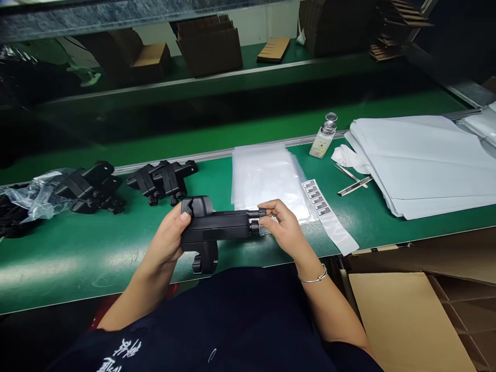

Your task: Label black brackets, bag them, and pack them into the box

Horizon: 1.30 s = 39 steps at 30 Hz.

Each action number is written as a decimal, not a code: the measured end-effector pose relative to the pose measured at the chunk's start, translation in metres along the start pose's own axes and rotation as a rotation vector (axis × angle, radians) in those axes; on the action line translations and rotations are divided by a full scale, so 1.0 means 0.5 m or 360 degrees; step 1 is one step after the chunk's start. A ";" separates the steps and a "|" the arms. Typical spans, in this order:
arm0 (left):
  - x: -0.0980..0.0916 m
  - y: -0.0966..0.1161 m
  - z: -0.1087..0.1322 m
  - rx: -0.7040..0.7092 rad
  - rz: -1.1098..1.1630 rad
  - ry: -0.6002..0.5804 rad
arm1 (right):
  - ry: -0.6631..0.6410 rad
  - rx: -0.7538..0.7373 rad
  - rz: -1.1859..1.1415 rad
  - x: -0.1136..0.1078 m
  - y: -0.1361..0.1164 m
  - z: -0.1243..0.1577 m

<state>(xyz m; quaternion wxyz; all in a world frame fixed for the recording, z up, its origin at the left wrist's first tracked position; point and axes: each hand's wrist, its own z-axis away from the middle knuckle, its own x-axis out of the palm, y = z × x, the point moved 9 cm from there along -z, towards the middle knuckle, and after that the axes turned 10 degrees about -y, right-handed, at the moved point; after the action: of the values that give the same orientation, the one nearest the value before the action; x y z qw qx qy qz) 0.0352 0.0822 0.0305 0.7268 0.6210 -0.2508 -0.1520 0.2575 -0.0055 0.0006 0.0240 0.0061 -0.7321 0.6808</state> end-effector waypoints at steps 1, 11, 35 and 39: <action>-0.002 0.001 0.000 0.0002 0.0001 0.0006 | -0.0028 -0.0007 0.0003 0.003 0.000 0.000; -0.005 -0.001 0.000 -0.0090 -0.0007 0.0042 | -0.0010 0.0079 0.0089 0.002 0.004 -0.001; -0.012 -0.001 0.007 -0.0035 -0.0164 0.0078 | -0.0022 -0.0183 0.0640 0.006 -0.061 0.012; -0.011 -0.008 0.008 -0.0064 -0.0142 0.0053 | -0.0025 -0.0215 0.0690 0.009 -0.069 0.011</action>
<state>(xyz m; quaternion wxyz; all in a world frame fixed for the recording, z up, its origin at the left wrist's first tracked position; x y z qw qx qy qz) 0.0287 0.0811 0.0261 0.7358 0.6192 -0.2076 -0.1790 0.2541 -0.0133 0.0348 -0.1281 -0.1477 -0.7604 0.6194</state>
